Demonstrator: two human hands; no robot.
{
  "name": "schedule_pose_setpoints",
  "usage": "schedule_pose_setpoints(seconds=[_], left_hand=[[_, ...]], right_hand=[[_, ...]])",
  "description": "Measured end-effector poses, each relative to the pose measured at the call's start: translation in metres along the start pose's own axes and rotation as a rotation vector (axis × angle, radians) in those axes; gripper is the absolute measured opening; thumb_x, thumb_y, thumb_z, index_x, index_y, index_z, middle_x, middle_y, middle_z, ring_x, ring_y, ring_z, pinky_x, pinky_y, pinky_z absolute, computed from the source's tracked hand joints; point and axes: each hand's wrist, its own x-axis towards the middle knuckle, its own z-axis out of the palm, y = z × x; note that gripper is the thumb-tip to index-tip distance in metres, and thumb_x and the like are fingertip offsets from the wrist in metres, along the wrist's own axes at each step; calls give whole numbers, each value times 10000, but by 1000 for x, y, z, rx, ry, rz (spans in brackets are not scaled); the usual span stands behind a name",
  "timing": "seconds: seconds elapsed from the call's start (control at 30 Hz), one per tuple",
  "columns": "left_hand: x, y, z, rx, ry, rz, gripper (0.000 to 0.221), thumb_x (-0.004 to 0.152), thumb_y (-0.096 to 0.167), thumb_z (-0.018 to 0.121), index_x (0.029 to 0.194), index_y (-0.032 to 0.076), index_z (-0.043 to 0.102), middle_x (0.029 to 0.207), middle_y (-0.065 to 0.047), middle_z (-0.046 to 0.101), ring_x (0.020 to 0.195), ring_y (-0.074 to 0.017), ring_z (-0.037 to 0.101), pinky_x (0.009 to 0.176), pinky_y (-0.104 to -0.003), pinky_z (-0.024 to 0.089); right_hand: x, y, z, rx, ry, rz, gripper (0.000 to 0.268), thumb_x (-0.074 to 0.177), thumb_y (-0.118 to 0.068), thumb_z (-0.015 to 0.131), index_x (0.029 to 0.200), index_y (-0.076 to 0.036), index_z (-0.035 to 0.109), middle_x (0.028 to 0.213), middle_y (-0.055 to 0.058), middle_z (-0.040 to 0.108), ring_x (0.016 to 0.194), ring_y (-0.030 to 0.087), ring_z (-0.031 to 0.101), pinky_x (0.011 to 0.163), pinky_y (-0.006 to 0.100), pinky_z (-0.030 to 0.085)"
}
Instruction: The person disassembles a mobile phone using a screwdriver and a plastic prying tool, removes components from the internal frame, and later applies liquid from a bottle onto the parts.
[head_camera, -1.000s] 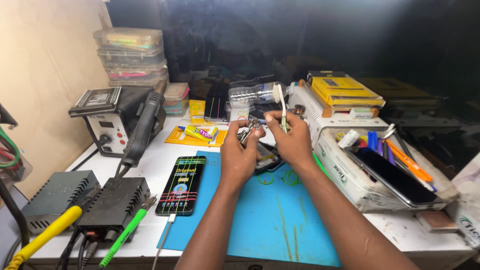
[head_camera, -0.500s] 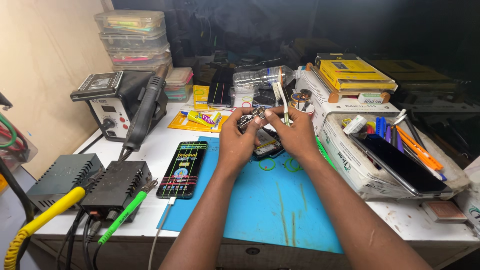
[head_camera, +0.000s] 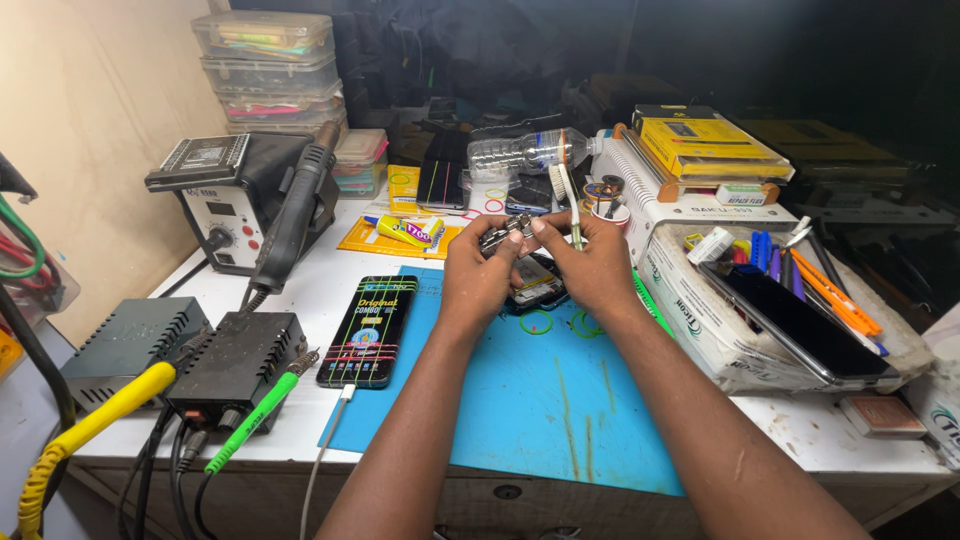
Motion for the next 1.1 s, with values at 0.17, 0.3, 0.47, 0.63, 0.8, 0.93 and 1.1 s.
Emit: schedule_pose_setpoints(seconds=[0.17,0.3,0.47,0.63,0.8,0.93,1.1], left_hand=[[-3,3,0,99,21,-68,227,961,232,665,1128,78,653,588,-62,633,468,-89,570,443,-261,431],[-8,11,3,118,64,-15,257,950,291,685,1063,60,674,611,-27,653,472,-90,592,438,-265,437],[-10,19,2,148,119,-31,316,911,358,719,1017,61,697,615,-32,678,460,-88,587,422,-269,441],[-10,19,1,151,142,9,300,908,334,718,978,43,706,674,-69,720,549,-95,635,491,-274,479],[-9,18,0,181,180,-4,317,879,345,728,962,41,700,737,-100,750,649,-128,695,572,-290,535],[-8,17,-1,170,176,-18,336,867,363,728,961,42,699,758,-100,769,669,-137,708,599,-295,545],[-7,16,-1,174,181,-50,343,862,364,734,961,38,706,769,-110,768,684,-153,706,611,-310,543]], right_hand=[[0,4,0,-12,0,-26,246,935,-282,734,1014,-55,787,815,28,768,701,59,648,613,240,514],[-4,0,1,-6,4,-82,241,945,-279,728,1013,-54,782,825,31,775,734,57,659,652,238,523],[-8,-8,1,-42,12,-120,239,954,-270,714,1021,-50,778,851,42,787,780,56,677,703,241,537],[-9,-11,1,-116,23,-137,225,948,-253,726,1024,-50,783,871,55,781,774,68,669,683,260,527],[-12,-11,4,-89,18,-146,216,956,-249,723,1038,-59,784,846,50,768,753,68,645,669,264,524],[-11,-13,4,-92,16,-164,215,956,-249,716,1035,-59,780,855,23,775,766,47,659,684,248,533],[-12,-14,5,-94,16,-88,222,951,-264,719,1044,-73,788,811,27,764,716,55,632,645,261,519]])
